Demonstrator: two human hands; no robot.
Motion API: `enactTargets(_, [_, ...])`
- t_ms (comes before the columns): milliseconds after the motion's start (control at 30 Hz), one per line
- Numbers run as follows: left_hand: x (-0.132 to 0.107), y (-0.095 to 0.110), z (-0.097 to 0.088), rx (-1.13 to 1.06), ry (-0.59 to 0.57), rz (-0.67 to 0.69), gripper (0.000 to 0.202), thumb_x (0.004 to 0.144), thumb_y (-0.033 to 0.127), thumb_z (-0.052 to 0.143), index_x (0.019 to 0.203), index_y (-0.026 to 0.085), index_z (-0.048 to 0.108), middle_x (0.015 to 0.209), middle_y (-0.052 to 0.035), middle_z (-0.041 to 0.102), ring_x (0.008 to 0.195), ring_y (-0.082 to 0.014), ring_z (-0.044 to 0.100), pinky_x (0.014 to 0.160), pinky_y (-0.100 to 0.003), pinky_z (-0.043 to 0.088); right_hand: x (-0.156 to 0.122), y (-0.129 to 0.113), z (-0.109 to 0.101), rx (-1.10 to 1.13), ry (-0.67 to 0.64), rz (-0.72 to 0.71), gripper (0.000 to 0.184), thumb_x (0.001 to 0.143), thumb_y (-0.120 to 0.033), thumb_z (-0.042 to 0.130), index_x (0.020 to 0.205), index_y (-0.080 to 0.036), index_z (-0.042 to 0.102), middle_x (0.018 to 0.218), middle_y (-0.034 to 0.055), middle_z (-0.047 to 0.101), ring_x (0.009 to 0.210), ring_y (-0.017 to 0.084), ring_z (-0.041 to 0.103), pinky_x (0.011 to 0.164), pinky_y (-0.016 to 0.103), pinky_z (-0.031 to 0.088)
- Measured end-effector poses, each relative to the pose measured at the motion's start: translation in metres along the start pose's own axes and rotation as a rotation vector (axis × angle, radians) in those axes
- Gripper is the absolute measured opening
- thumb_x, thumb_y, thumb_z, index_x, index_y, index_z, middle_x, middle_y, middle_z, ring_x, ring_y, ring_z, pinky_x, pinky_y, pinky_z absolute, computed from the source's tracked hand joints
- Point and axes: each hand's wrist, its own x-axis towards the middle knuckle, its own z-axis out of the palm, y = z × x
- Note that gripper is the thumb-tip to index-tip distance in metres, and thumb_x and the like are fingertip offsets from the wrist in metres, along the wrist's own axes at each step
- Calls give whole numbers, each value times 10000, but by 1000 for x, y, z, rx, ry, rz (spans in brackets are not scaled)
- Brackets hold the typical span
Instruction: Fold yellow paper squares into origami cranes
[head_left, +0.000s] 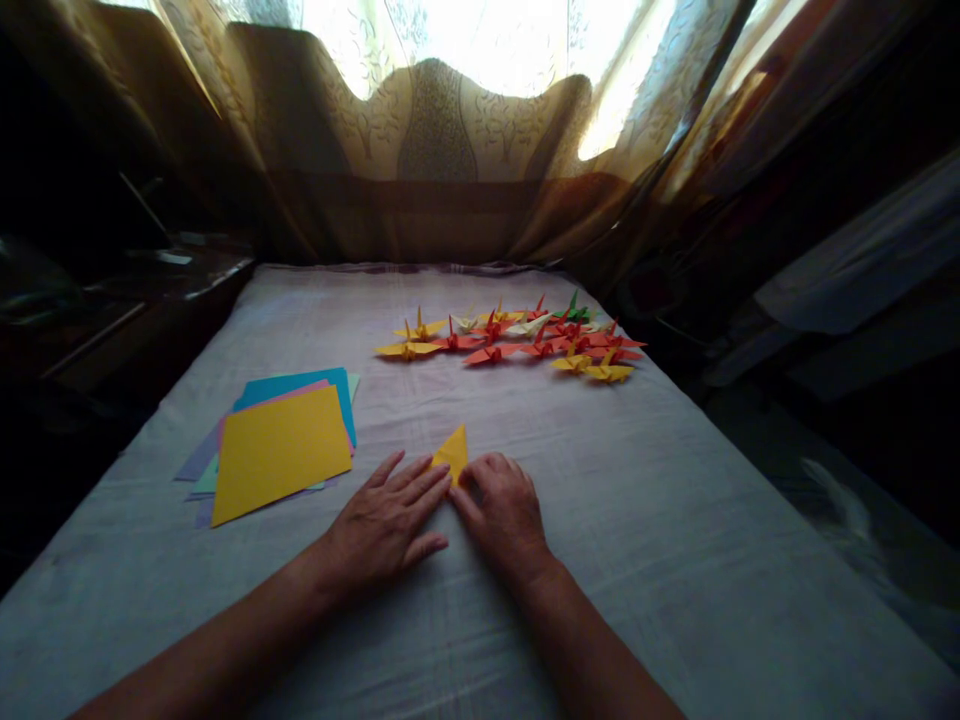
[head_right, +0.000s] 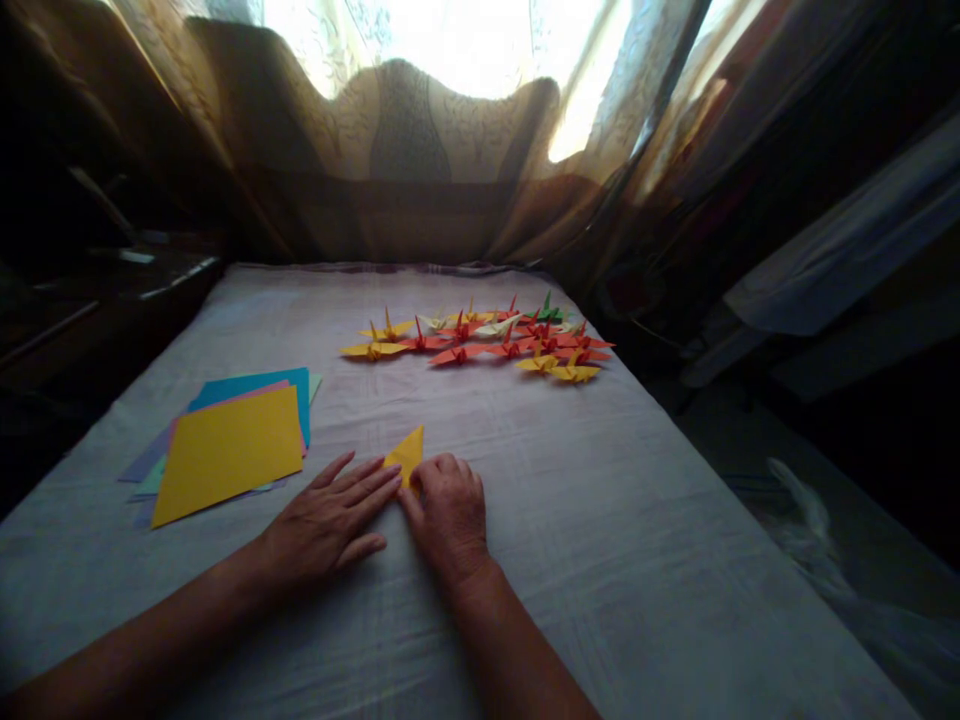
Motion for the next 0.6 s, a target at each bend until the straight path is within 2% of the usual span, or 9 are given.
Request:
enactTargets(133, [0, -4, 7, -9, -71, -13, 617, 983, 584, 370, 1477, 220, 430, 1484, -86, 497, 1388, -252, 438, 1211, -471, 127, -1, 4, -2, 75, -45, -13, 60, 842, -195, 696, 819, -215, 643, 899, 25, 647, 896, 201, 575, 822, 309, 393])
enactTargets(300, [-14, -17, 8, -19, -56, -73, 557, 980, 561, 408, 1464, 289, 446, 1487, -66, 496, 1389, -280, 434, 1194, -522, 166, 0, 10, -6, 178, -58, -41, 117, 830, -111, 656, 824, -228, 655, 899, 18, 655, 902, 195, 586, 842, 309, 421])
enactTargets(433, [-16, -17, 13, -26, 53, -198, 551, 986, 492, 435, 1459, 210, 453, 1463, -105, 526, 1393, -311, 421, 1166, -564, 246, -1, 13, -6, 206, -40, -66, 146, 822, -89, 630, 877, -223, 651, 924, 28, 659, 908, 198, 583, 840, 307, 442])
enactTargets(533, [-11, -12, 17, -10, 112, -274, 571, 956, 494, 488, 1407, 146, 507, 1478, -167, 492, 1385, -360, 419, 1129, -609, 296, -4, 13, -5, 115, 25, -65, 141, 820, -125, 645, 928, -215, 638, 964, 52, 654, 935, 225, 569, 856, 335, 440])
enactTargets(600, [-7, -9, 18, -29, 123, -294, 549, 947, 477, 508, 1386, 147, 522, 1470, -173, 500, 1375, -361, 434, 1119, -625, 307, -6, 12, -4, 37, 34, -69, 117, 828, -163, 655, 931, -214, 635, 981, 64, 650, 945, 238, 561, 857, 348, 437])
